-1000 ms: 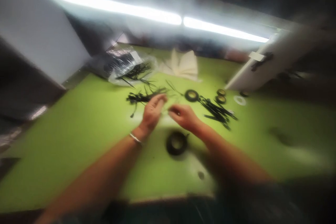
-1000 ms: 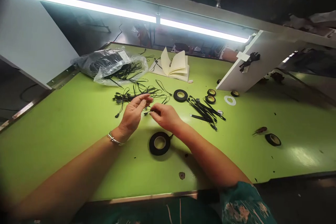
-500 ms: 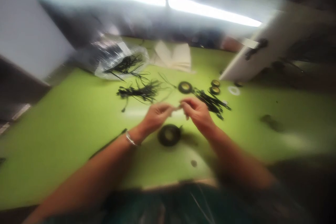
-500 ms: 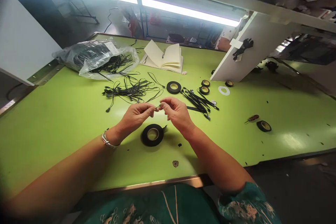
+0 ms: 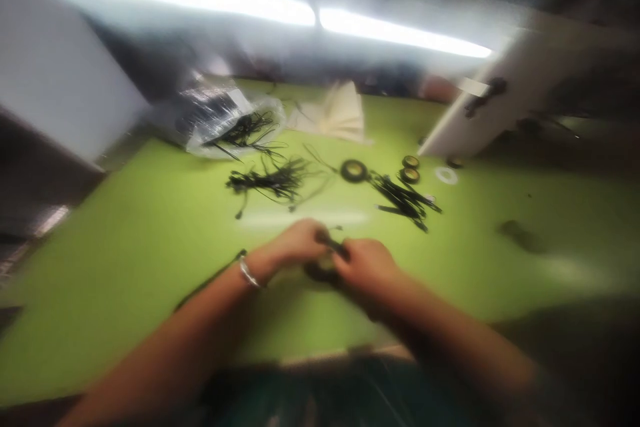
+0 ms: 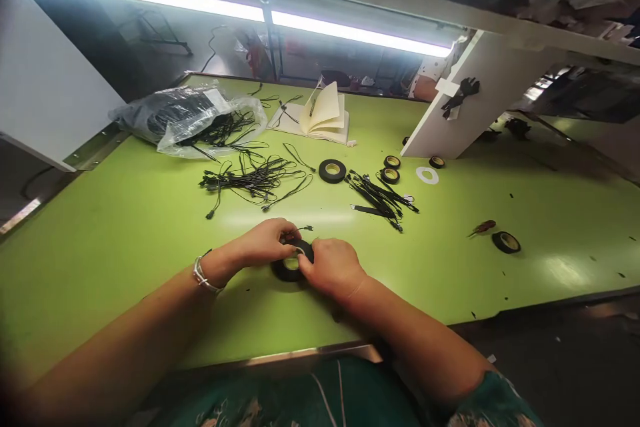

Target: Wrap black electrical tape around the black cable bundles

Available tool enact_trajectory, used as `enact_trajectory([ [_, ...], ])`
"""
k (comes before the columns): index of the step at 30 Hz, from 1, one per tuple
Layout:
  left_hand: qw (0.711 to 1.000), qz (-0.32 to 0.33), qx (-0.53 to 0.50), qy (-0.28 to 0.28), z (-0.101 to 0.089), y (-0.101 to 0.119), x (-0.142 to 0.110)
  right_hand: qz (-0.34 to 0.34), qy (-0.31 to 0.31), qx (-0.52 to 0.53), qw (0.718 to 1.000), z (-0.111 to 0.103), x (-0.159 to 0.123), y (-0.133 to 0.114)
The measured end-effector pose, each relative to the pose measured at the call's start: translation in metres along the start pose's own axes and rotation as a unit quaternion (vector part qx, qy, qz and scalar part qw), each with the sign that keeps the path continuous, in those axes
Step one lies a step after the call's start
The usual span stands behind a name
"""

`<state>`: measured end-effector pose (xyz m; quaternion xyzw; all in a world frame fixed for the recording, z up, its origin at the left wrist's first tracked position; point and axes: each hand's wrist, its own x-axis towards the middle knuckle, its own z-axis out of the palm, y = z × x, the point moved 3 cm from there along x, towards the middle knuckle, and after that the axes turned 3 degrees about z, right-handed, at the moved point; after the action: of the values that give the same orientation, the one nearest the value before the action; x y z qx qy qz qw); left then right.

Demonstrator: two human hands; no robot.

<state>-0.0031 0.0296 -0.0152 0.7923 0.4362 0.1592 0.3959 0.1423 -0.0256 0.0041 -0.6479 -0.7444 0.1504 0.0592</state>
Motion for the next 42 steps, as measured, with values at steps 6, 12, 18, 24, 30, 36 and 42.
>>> enact_trajectory([
  [6,0.991,0.016,0.061,0.118,-0.001,0.003,-0.001,-0.006,0.06,0.077,0.995,-0.002,0.018,0.019],
  [12,0.948,0.026,-0.135,0.288,-0.006,-0.004,0.002,0.039,-0.02,0.434,0.9,-0.009,0.036,0.023],
  [18,0.91,-0.007,-0.304,0.282,-0.013,-0.015,0.003,-0.003,0.102,0.429,0.897,-0.016,0.04,0.008],
  [24,0.878,-0.032,-0.387,0.281,-0.019,-0.016,0.001,-0.079,0.271,0.202,0.938,-0.017,0.033,0.021],
  [30,0.884,-0.003,-0.396,0.249,-0.007,0.001,-0.003,-0.137,0.3,0.071,0.941,-0.011,0.03,0.021],
  [36,0.86,-0.051,-0.439,0.256,0.006,-0.01,0.0,-0.159,0.294,0.047,0.941,-0.005,0.025,0.01],
  [42,0.861,-0.053,-0.458,0.214,0.006,-0.007,0.001,-0.184,0.29,0.03,0.939,-0.001,0.021,0.007],
])
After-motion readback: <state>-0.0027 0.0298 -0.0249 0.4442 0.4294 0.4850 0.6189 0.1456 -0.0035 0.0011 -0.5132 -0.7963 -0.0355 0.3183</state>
